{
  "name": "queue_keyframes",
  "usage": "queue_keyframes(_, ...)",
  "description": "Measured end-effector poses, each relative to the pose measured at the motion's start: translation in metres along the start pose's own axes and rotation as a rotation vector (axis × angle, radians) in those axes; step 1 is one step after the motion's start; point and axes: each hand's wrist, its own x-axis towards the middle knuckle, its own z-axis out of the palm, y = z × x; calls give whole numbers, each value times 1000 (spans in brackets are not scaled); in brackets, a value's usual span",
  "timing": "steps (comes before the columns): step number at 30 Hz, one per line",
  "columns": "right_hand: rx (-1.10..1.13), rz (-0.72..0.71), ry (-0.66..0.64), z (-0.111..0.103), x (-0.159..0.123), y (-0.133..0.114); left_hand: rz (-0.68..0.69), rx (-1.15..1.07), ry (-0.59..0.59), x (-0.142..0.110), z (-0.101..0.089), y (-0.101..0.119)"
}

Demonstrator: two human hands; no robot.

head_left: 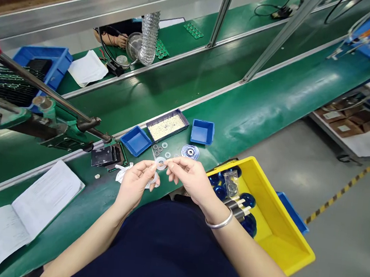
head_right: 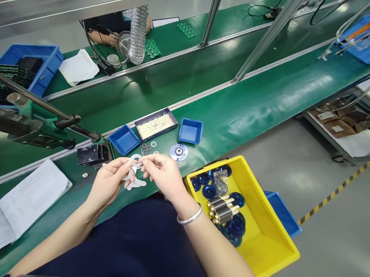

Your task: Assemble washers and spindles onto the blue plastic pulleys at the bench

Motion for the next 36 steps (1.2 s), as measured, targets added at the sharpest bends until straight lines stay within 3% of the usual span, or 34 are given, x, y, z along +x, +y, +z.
queue_keyframes(10, -34, -3, -7, -1, -4, 2, -17, 8, -9, 2, -1, -4)
queue_keyframes(13, -299, -26, 28, -8, -7, 4, -24, 21, -12, 2, 0, -2)
queue_keyframes(16, -690, -168, 121, -17, -10, 8, -24, 34, -19, 1, 0, 0)
queue_keyframes(18, -776, -280, 170, -20, -11, 11, -23, 41, -20, 2, 0, 0)
queue_keyframes(24, -620, -422, 97, -9, -14, 13, 6, 110, -4, 4, 1, -6)
queue_keyframes(29, -640, -359, 103, 1, -8, 16, 54, 240, 8, 6, 1, -7)
queue_keyframes(36, -591, -293, 79, 0, 0, 15, 79, 342, 1, 8, -1, -7)
